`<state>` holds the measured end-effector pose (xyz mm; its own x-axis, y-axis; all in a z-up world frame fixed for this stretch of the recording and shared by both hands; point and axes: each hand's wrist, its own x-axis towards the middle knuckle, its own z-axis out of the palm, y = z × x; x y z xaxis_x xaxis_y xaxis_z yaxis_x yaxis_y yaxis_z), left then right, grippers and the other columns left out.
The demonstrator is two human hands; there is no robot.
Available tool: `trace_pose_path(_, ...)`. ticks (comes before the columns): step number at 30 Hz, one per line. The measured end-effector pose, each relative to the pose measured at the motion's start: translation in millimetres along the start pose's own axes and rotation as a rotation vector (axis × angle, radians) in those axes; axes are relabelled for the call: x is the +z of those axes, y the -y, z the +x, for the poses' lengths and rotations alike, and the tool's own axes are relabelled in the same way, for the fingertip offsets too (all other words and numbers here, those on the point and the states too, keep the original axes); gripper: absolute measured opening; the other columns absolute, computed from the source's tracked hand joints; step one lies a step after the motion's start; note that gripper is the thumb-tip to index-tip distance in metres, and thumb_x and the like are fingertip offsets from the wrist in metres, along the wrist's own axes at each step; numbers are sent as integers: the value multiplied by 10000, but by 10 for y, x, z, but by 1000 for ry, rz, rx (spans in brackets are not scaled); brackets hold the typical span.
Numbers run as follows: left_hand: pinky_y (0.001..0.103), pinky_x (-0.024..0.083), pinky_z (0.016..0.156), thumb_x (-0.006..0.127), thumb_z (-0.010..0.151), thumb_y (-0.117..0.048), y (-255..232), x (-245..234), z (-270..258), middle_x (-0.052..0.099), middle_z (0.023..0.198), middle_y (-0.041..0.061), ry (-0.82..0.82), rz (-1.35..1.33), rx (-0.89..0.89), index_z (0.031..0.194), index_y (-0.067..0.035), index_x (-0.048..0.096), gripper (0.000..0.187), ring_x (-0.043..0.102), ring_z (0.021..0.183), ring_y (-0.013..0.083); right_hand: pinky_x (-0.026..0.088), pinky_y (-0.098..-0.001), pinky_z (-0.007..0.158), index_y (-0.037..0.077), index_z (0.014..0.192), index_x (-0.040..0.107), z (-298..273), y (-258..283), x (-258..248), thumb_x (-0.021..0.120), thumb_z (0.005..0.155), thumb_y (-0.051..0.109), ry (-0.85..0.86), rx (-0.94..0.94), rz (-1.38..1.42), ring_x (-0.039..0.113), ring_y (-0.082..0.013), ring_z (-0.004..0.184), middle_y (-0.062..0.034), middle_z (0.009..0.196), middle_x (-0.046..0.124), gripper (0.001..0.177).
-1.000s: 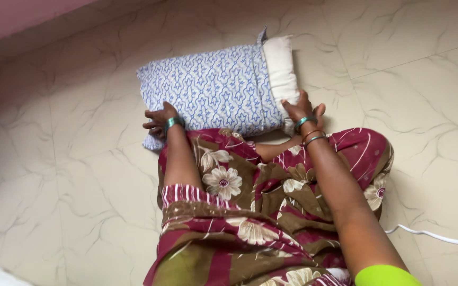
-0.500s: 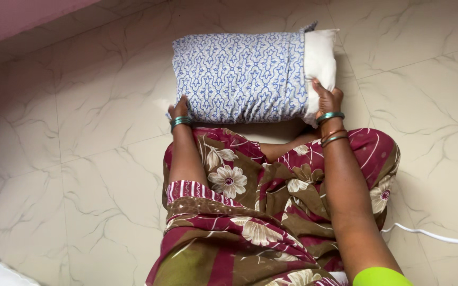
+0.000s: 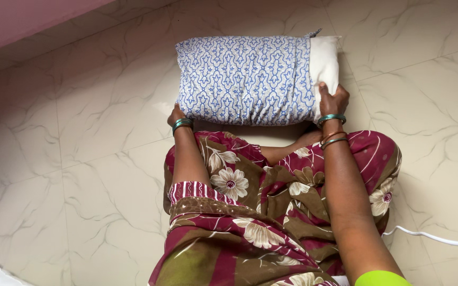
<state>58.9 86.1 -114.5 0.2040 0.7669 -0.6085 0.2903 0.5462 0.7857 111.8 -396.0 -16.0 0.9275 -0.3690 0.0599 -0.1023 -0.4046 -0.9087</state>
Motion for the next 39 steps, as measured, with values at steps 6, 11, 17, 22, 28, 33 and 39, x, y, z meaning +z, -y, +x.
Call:
trace_pose_path(6, 487, 515, 639, 733, 889, -278, -185, -189, 52, 649, 612, 205, -234, 513, 677, 649, 48, 694, 407, 615, 569, 363, 550, -295, 772, -80, 1041, 742, 202, 81, -128, 785, 890, 65, -44, -52, 636, 655, -130, 809, -62, 962, 748, 214)
trace_pose_path(11, 478, 517, 609, 697, 891, -285, -523, -467, 8, 717, 719, 195, -578, 308, 602, 697, -27, 727, 324, 657, 615, 358, 537, -281, 768, -83, 990, 749, 461, 3, -670, 797, 890, -13, -99, -105, 666, 646, -134, 789, -62, 922, 737, 131)
trace_pose_path(17, 542, 459, 830, 707, 813, -262, -515, -516, -119, 763, 1014, 125, -753, 583, 441, 933, -119, 768, 196, 613, 1050, 347, 429, -506, 707, -120, 904, 669, 673, -288, -1070, 879, 864, 203, -134, -27, -409, 521, -409, 814, -317, 968, 627, 388)
trace_pose_path(22, 432, 539, 933, 767, 885, -346, -297, -103, 52, 694, 1218, 90, -193, 742, 1093, 1036, -135, 731, 262, 658, 1122, 306, 509, -491, 990, 59, 1205, 729, 930, -345, -637, 882, 849, 298, -194, -260, -530, 528, -366, 1244, -167, 1372, 530, 455)
trace_pose_path(28, 426, 390, 1126, 779, 831, -656, 284, 500, 35, 415, 1520, 310, 549, 543, 706, 1519, 81, 289, 1122, 448, 1395, 410, 402, -566, 1046, 79, 1480, 479, 848, -262, -148, 808, 821, 631, 112, 187, -698, 492, -474, 1268, -262, 1427, 490, 921)
trace_pose_path(33, 409, 401, 1145, 781, 725, -690, 255, 548, -164, 491, 1478, 320, 507, 788, 620, 1525, 76, 328, 1196, 494, 1385, 421, 395, -552, 1069, 148, 1517, 423, 662, -72, -129, 770, 830, 602, 133, 321, -619, 478, -433, 1324, -210, 1447, 514, 894)
trace_pose_path(39, 410, 427, 1128, 774, 720, -682, 97, 404, -351, 541, 1440, 312, 502, 788, 589, 1506, 65, 388, 1151, 538, 1356, 413, 398, -547, 1085, 173, 1523, 438, 543, 37, -118, 741, 864, 604, 109, 291, -656, 510, -411, 1325, -188, 1442, 541, 844)
